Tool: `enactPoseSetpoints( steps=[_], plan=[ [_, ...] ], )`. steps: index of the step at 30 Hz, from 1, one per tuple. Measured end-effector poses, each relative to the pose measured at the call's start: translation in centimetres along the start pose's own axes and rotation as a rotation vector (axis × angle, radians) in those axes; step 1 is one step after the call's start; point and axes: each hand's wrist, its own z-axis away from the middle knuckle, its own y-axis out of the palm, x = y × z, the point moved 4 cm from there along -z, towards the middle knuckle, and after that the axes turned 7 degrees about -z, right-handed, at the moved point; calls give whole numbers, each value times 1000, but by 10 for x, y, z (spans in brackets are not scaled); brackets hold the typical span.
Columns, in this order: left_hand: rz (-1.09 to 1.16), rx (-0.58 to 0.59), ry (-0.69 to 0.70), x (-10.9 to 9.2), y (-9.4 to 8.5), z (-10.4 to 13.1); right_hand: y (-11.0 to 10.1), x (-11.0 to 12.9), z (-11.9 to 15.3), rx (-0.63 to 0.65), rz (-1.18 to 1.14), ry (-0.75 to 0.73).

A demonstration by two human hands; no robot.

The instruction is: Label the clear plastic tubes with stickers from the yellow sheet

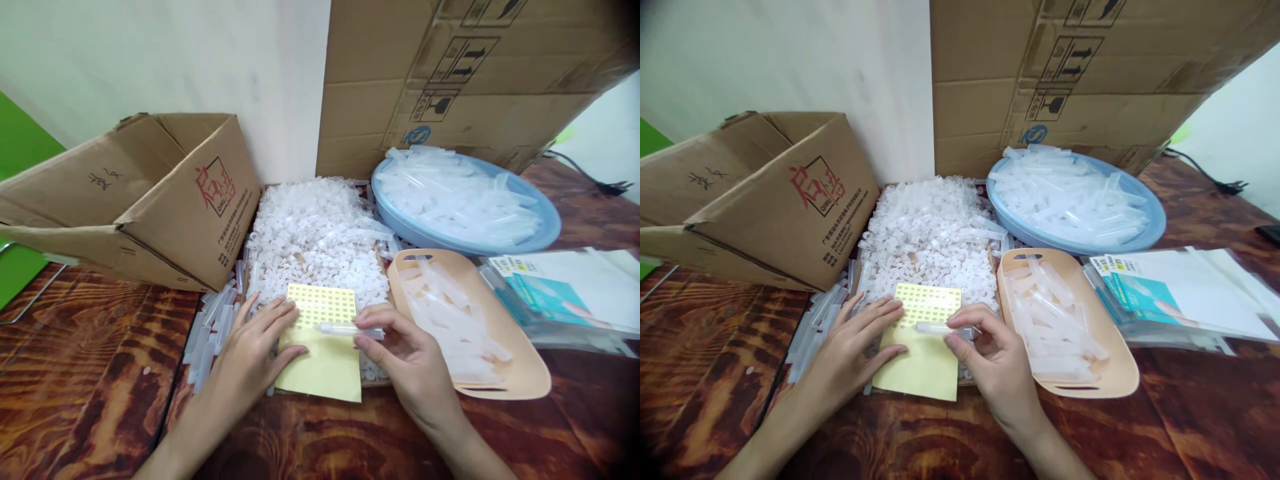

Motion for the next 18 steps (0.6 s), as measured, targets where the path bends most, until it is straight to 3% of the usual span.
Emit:
enactPoseSetpoints(
  steps=[4, 10, 15, 18],
  plan=[
    [77, -74, -24, -1, 2, 2, -5, -5, 3, -3, -12, -10],
    [188, -165, -105, -6, -15, -4, -5, -4, 10, -36, -178, -47],
    [457, -191, -382, -2, -24, -4, 3, 11, 5, -79, -418, -60],
    [622, -213, -546, 3, -25, -2, 5, 12, 3, -107, -445, 28]
  ],
)
